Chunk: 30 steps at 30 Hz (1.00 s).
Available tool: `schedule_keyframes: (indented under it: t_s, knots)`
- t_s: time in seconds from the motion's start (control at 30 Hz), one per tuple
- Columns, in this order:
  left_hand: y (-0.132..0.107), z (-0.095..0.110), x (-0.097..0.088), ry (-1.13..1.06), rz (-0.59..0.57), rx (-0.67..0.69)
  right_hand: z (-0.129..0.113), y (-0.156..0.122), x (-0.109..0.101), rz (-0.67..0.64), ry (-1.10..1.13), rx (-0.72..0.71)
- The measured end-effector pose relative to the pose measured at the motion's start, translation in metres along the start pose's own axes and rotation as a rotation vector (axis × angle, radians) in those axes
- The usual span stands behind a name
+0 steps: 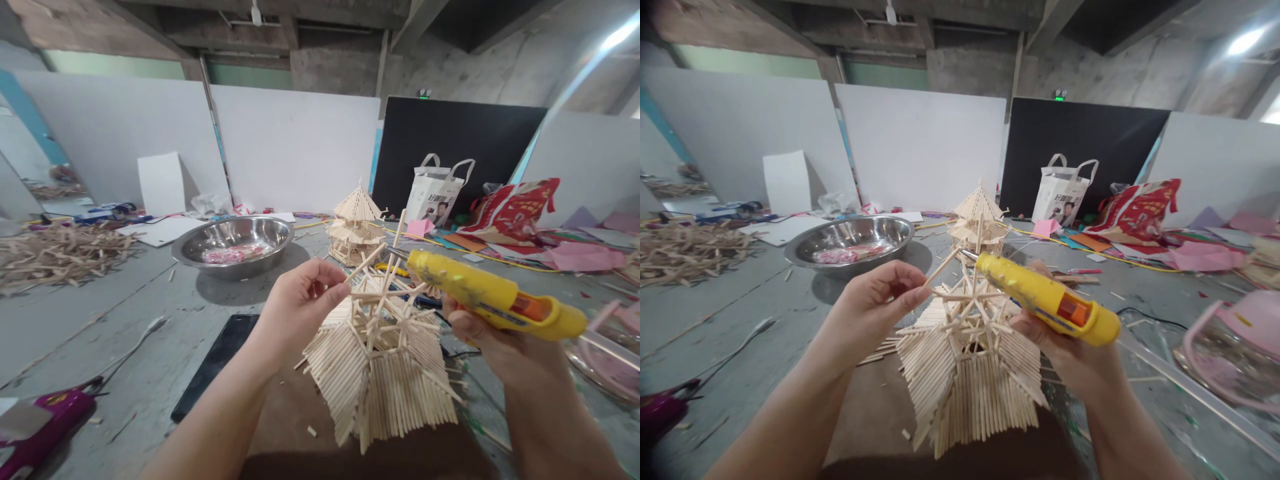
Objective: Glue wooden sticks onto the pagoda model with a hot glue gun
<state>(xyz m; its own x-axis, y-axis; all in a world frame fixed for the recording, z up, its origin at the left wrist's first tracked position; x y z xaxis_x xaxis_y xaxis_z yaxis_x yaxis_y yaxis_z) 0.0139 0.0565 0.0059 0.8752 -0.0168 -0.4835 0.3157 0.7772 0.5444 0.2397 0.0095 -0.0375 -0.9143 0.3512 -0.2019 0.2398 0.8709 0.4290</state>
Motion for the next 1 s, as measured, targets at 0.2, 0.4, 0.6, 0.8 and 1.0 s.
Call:
schedule_keyframes:
  t_s: [0.2, 0.4, 0.6, 0.8, 1.0]
  knots:
    - [0.0, 0.003, 0.0, 0.128, 0.025, 0.072, -0.003, 0.0, -0.003, -0.016, 0.026, 0.046]
    - [0.005, -0.006, -0.023, 0.123, 0.168, 0.062, -0.01, 0.007, -0.01, -0.148, -0.005, 0.021]
    - [0.01, -0.018, -0.036, 0.168, 0.184, 0.048, -0.03, 0.021, 0.006, -0.341, -0.175, -0.012]
    - [0.01, -0.015, -0.03, 0.195, 0.075, 0.129, -0.043, 0.028, 0.019, -0.452, -0.387, -0.081]
    - [0.01, -0.02, -0.026, 0.165, -0.005, 0.143, -0.043, 0.028, 0.025, -0.472, -0.411, -0.1]
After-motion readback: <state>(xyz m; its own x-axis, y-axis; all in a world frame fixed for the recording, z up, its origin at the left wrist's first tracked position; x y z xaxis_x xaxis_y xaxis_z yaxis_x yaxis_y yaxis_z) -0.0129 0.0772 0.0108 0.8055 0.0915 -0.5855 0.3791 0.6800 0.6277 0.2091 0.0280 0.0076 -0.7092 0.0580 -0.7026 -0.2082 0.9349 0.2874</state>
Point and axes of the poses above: each hand's wrist, its own y-axis towards the middle knuckle, its own x-axis out of the palm, z = x × y, the point moved 4 cm from there along y, towards the middle knuckle, and after that the axes turned 8 degrees about x, right-handed, at the moved point
